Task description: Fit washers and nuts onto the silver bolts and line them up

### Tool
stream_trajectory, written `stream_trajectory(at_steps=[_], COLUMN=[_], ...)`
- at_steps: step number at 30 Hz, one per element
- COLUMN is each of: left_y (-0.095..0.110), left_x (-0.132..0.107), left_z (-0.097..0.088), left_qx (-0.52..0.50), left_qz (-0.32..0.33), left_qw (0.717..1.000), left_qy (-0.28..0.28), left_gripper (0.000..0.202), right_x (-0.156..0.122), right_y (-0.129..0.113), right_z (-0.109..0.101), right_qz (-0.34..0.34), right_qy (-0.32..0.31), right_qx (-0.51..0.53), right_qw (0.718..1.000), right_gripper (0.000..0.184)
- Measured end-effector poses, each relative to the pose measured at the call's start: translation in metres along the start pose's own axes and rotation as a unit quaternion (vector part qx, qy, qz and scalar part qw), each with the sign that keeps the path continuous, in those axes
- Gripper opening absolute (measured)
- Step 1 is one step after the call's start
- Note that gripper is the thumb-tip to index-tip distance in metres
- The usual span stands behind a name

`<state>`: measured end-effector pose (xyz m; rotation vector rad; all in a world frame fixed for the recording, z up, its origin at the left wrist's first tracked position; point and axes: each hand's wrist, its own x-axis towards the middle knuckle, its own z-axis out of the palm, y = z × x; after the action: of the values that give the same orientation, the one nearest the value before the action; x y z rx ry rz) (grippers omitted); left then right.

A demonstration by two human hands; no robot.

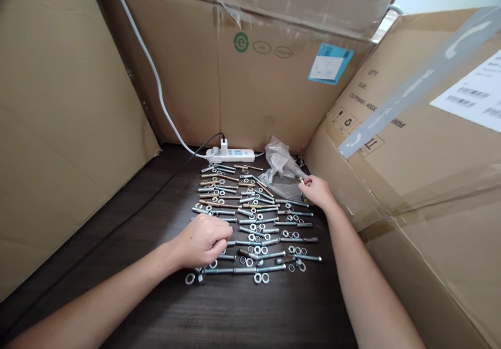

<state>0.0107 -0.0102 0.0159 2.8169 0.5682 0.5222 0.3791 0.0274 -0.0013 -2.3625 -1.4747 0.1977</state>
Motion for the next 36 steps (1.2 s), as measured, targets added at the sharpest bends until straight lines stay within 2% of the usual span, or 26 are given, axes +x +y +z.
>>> stream_trajectory(at_steps=[5,9,11,15,19,26,30,32,36], left_y=[0.0,0.0,0.0,0.001,0.002,0.001,0.0,0.0,0.0], left_x=[0.0,0.0,0.0,0.0,0.001,0.001,0.001,0.001,0.002], left_z=[0.0,-0.001,-0.002,-0.001,0.001,0.0,0.001,0.001,0.001], left_qx=[0.005,0.008,0.01,0.004,-0.004,-0.007,-0.012,-0.013,-0.014], left_qz=[-0.002,-0.004,-0.004,-0.01,-0.01,-0.012,-0.014,-0.014,-0.015], left_qw=[1.0,1.0,1.0,1.0,1.0,0.999,0.999,0.999,0.999], left_qy=[-0.004,-0.004,-0.006,-0.013,-0.027,-0.047,-0.049,-0.049,-0.051], left_gripper=[0.018,0.018,0.017,0.016,0.016,0.016,0.016,0.016,0.016], right_x=[0.015,0.032,0.037,0.041,0.048,0.067,0.075,0.075,0.064], right_y=[-0.009,-0.014,-0.018,-0.025,-0.022,-0.017,-0.022,-0.027,-0.042], right_z=[-0.001,0.006,0.013,0.026,0.028,0.015,0.008,0.01,0.021], right_qz=[0.019,0.034,0.035,0.008,-0.015,0.002,0.021,0.027,0.014], right_qy=[0.041,0.056,0.039,-0.019,-0.037,0.032,0.04,0.047,0.063], right_qx=[0.041,0.067,0.078,0.089,0.094,0.084,0.059,0.038,-0.003], right_qw=[0.998,0.996,0.996,0.996,0.995,0.996,0.997,0.998,0.998], right_gripper=[0.022,0.031,0.032,0.023,0.02,0.024,0.041,0.047,0.042])
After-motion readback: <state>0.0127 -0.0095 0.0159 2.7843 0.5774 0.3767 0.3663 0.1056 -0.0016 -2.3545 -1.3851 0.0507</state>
